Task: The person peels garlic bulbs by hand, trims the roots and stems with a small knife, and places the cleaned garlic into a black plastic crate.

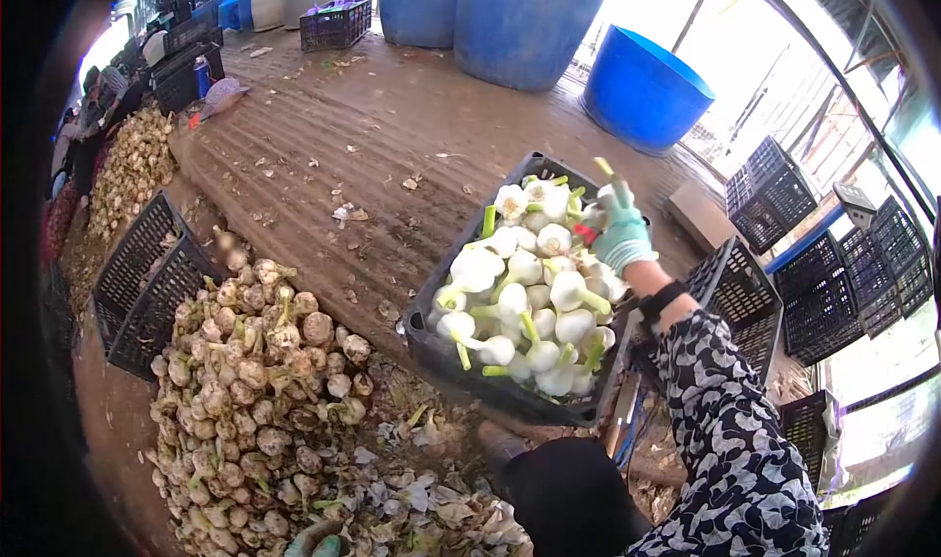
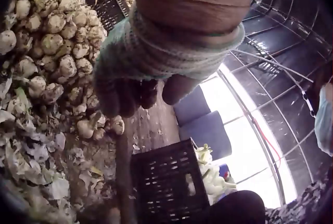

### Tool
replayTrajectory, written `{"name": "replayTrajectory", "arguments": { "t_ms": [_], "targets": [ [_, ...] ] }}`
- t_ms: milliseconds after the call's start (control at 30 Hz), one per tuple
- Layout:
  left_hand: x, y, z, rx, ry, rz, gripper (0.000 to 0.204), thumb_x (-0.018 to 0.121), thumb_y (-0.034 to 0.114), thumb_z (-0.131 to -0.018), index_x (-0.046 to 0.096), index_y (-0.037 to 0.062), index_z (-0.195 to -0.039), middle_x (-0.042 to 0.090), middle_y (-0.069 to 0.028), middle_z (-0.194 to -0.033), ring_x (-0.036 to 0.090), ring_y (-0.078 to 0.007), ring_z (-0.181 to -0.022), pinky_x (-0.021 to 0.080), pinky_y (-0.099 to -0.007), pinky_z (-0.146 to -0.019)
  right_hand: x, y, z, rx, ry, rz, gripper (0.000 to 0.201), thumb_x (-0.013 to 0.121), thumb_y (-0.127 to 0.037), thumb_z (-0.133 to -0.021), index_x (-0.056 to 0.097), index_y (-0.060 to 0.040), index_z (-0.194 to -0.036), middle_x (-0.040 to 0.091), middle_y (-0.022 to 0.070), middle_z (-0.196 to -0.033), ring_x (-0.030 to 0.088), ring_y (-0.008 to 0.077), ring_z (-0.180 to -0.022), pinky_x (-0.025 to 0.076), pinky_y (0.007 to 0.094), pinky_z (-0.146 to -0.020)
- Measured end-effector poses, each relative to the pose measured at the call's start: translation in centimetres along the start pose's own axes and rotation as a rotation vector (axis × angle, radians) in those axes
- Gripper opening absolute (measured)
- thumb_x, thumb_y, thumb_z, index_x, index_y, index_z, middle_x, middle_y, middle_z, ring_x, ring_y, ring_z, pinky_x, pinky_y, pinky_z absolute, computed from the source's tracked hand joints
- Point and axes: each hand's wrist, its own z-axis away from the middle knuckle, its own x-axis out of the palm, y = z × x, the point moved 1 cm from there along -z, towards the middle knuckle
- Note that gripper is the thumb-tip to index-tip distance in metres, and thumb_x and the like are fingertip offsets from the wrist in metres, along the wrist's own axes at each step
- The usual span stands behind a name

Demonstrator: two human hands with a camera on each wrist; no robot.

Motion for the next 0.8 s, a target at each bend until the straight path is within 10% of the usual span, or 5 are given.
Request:
{"name": "replayTrajectory", "arguments": {
  "t_ms": [133,333,467,600,800],
  "targets": [
    [-0.1,-0.4,-0.6,-0.065,0.012,-0.003,0.026,0.056,0.014,-0.077,0.056,-0.0013,-0.099,0.058,-0.0072,-0.089,0.054,-0.0150,-0.078,0.043,-0.0248,-0.069,1.5,6.4,-2.3,0.546,-0.587,-0.350,0.040,0.056,-0.026,-0.074,0.047,-0.0068,-0.109,0.052,0.0188,-0.102,0.053,0.0259,-0.082,0.042,0.0310,-0.071],
    [0.6,-1.3,-2.3,-0.127,0.013,0.130,0.027,0.056,0.012,-0.077,0.055,-0.0010,-0.101,0.058,-0.0089,-0.093,0.055,-0.0173,-0.082,0.045,-0.0270,-0.069,-2.2,-3.8,-1.6,-0.021,-0.234,0.067,0.054,0.056,-0.029,-0.071,0.039,-0.0143,-0.120,0.038,0.0124,-0.124,0.034,0.0316,-0.115,0.030,0.0375,-0.095],
    [0.3,-2.1,-3.3,-0.117,-0.043,0.022,0.027,0.057,0.013,-0.077,0.055,-0.0004,-0.101,0.058,-0.0078,-0.092,0.056,-0.0166,-0.080,0.045,-0.0266,-0.068,1.7,-4.7,-2.3,-0.510,-0.512,-0.165,0.047,0.060,-0.023,-0.067,0.048,-0.0155,-0.112,0.046,0.0088,-0.117,0.034,0.0274,-0.116,0.028,0.0350,-0.096],
    [-0.1,-0.9,-2.3,-0.086,-0.033,0.092,0.027,0.056,0.013,-0.077,0.056,-0.0004,-0.101,0.058,-0.0065,-0.091,0.055,-0.0146,-0.078,0.045,-0.0254,-0.066,0.1,-0.8,-1.4,-0.323,-0.361,-0.261,0.024,0.057,-0.014,-0.068,0.058,-0.0095,-0.091,0.057,0.0120,-0.092,0.054,0.0284,-0.086,0.043,0.0337,-0.076],
    [-1.4,-0.2,-1.0,-0.097,-0.024,0.048,0.025,0.057,0.012,-0.077,0.056,-0.0010,-0.099,0.058,-0.0065,-0.091,0.054,-0.0143,-0.080,0.042,-0.0249,-0.071,-2.1,-4.8,-3.1,0.145,-0.929,0.380,0.031,0.055,-0.033,-0.068,0.062,-0.0127,-0.091,0.059,0.0140,-0.091,0.056,0.0290,-0.085,0.044,0.0341,-0.075]
  ]
}}
